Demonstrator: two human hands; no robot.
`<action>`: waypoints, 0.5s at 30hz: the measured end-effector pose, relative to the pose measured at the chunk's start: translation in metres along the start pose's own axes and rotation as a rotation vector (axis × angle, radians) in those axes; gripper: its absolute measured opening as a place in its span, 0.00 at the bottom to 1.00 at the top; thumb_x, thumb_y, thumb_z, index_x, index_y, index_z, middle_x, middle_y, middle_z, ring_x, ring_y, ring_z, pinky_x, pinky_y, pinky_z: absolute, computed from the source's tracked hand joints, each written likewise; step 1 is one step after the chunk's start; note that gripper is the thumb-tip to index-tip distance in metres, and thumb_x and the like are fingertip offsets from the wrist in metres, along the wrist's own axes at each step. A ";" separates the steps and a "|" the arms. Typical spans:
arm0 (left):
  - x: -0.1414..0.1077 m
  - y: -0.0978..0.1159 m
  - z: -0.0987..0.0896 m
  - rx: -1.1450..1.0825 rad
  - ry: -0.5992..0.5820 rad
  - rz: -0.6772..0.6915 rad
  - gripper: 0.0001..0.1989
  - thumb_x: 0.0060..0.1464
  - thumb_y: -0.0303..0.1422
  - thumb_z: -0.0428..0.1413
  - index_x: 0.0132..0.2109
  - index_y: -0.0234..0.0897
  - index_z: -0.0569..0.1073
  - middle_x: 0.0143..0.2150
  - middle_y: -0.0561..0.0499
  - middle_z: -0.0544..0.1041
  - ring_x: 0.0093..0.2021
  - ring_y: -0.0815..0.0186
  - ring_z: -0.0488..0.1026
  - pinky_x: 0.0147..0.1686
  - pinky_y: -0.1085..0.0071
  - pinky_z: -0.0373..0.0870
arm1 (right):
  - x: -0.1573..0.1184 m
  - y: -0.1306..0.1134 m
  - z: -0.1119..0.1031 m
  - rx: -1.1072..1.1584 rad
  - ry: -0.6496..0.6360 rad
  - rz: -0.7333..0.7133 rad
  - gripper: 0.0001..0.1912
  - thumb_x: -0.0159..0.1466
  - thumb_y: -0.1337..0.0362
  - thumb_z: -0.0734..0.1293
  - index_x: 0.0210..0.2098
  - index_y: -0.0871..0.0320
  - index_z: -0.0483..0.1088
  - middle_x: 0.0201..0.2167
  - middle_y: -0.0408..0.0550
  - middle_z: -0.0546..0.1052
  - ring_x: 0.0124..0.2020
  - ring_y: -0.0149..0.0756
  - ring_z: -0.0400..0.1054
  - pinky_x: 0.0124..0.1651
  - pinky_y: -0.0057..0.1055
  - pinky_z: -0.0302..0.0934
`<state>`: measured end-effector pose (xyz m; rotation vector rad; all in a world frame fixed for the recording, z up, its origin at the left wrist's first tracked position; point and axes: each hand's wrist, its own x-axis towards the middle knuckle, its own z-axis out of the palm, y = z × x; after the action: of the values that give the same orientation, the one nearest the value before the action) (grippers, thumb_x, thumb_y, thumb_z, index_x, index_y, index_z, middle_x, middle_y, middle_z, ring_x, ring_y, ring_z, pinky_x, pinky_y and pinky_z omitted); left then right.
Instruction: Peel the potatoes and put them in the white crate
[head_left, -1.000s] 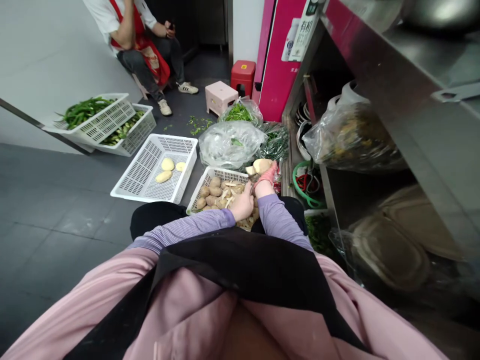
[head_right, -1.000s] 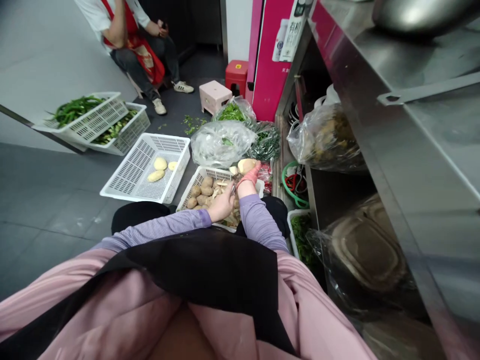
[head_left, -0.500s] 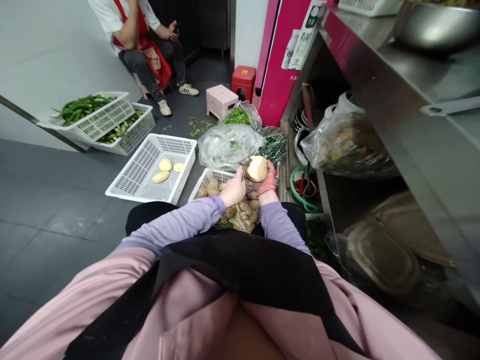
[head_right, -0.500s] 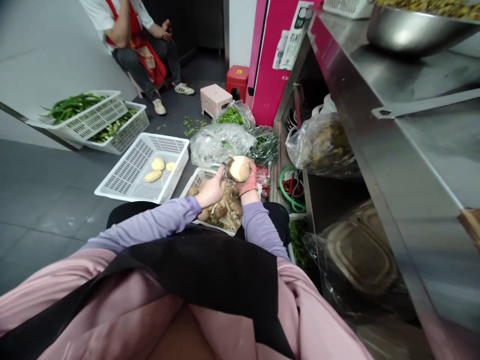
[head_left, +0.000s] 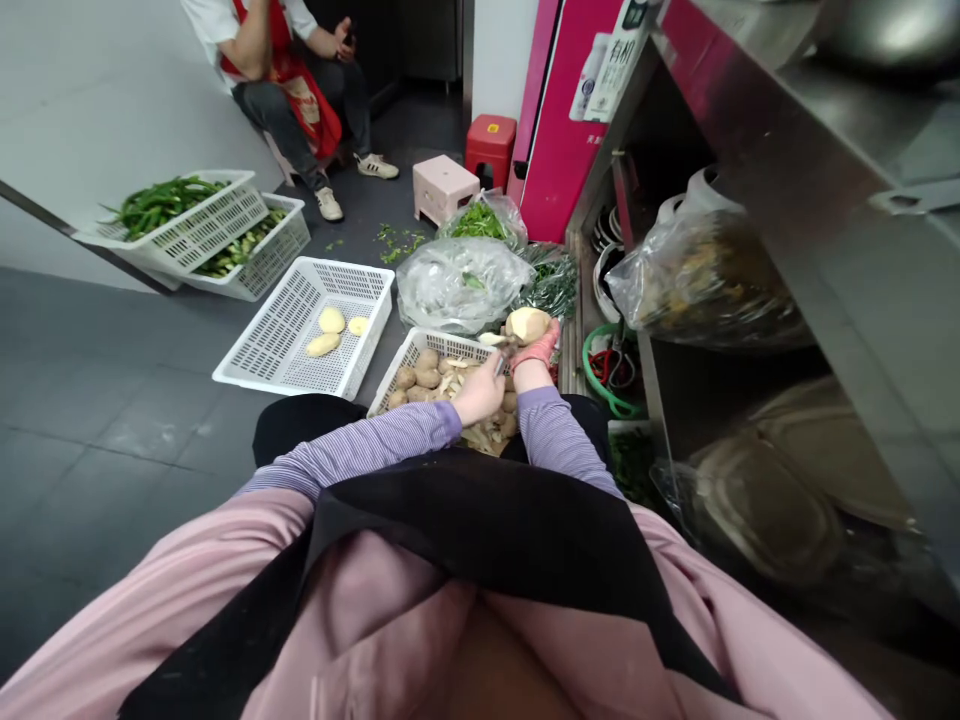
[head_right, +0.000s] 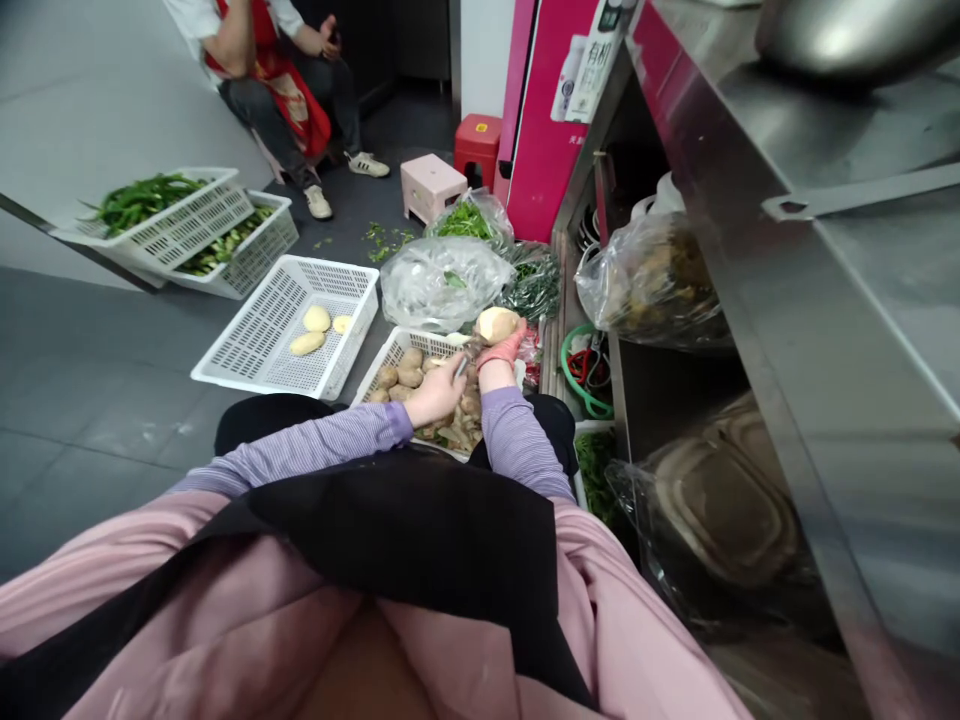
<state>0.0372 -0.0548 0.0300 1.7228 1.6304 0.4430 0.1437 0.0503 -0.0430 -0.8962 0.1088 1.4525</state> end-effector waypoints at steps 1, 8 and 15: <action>0.002 -0.001 -0.005 -0.024 0.056 0.011 0.30 0.67 0.26 0.50 0.74 0.30 0.65 0.59 0.37 0.82 0.59 0.53 0.79 0.64 0.61 0.72 | -0.001 -0.002 0.000 0.021 -0.010 0.024 0.30 0.69 0.39 0.53 0.44 0.52 0.77 0.30 0.44 0.81 0.38 0.42 0.78 0.46 0.48 0.77; 0.029 -0.002 -0.056 -0.078 0.111 0.117 0.31 0.65 0.24 0.51 0.74 0.29 0.66 0.63 0.39 0.80 0.64 0.54 0.77 0.69 0.60 0.68 | -0.025 -0.010 -0.002 0.057 -0.357 0.202 0.33 0.70 0.34 0.54 0.48 0.52 0.77 0.36 0.47 0.84 0.50 0.45 0.79 0.54 0.51 0.77; 0.017 -0.009 -0.078 0.083 0.024 0.150 0.29 0.64 0.25 0.54 0.71 0.33 0.70 0.61 0.42 0.81 0.64 0.55 0.76 0.68 0.64 0.68 | -0.043 -0.010 -0.010 -0.067 -0.315 0.301 0.26 0.74 0.44 0.57 0.49 0.56 0.76 0.37 0.50 0.86 0.51 0.46 0.80 0.56 0.52 0.76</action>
<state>-0.0198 -0.0189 0.0731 1.9172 1.5616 0.4754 0.1490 0.0108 -0.0208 -0.7144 -0.0422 1.8704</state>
